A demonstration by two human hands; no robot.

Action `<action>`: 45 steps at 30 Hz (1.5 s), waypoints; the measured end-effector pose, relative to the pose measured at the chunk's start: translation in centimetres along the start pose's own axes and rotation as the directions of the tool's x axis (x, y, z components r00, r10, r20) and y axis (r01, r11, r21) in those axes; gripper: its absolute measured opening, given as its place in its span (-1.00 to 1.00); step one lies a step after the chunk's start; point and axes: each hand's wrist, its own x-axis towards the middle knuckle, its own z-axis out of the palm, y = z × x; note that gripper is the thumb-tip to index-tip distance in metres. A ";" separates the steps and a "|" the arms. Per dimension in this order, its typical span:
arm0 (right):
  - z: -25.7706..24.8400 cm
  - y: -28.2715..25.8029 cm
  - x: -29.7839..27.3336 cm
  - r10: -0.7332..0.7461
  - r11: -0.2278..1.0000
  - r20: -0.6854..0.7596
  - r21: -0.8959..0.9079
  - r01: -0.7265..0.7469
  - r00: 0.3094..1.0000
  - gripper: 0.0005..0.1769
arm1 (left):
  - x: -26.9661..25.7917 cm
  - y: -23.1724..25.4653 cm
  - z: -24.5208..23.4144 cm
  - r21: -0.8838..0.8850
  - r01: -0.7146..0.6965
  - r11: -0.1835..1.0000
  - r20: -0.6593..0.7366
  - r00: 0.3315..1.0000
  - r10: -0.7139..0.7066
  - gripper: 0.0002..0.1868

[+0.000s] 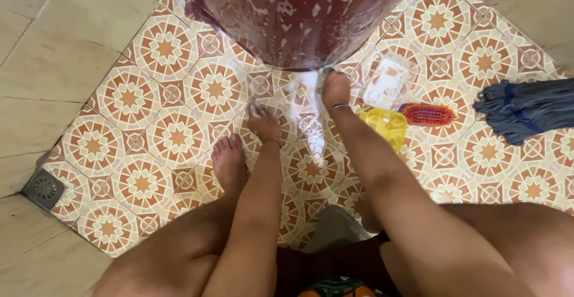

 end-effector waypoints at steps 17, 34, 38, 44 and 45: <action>-1.5 -8.8 -0.5 0.689 -0.446 0.397 0.892 -0.076 0.607 -0.71 | -0.1 -0.2 3.5 -0.283 0.054 0.958 -0.101 0.991 -0.085 -0.63; -0.9 -13.3 -4.4 0.602 0.140 0.558 0.630 -0.764 0.570 -0.68 | 3.4 -4.7 5.8 -0.035 0.349 0.937 0.411 0.859 -0.305 -0.49; 0.3 -13.1 -1.9 0.530 -0.163 0.661 0.694 -0.701 0.531 -0.67 | 6.9 -4.5 6.5 0.164 0.060 0.985 0.180 0.980 -0.090 -0.35; 2.0 -12.6 -0.1 0.466 -0.408 0.739 0.667 -0.623 0.486 -0.63 | 8.8 -3.3 7.9 0.083 0.351 0.932 0.320 0.877 -0.359 -0.60; 1.8 -12.6 -0.1 0.457 -0.423 0.749 0.657 -0.624 0.479 -0.62 | 8.9 -3.3 8.3 -0.011 0.365 0.931 0.331 0.880 -0.341 -0.62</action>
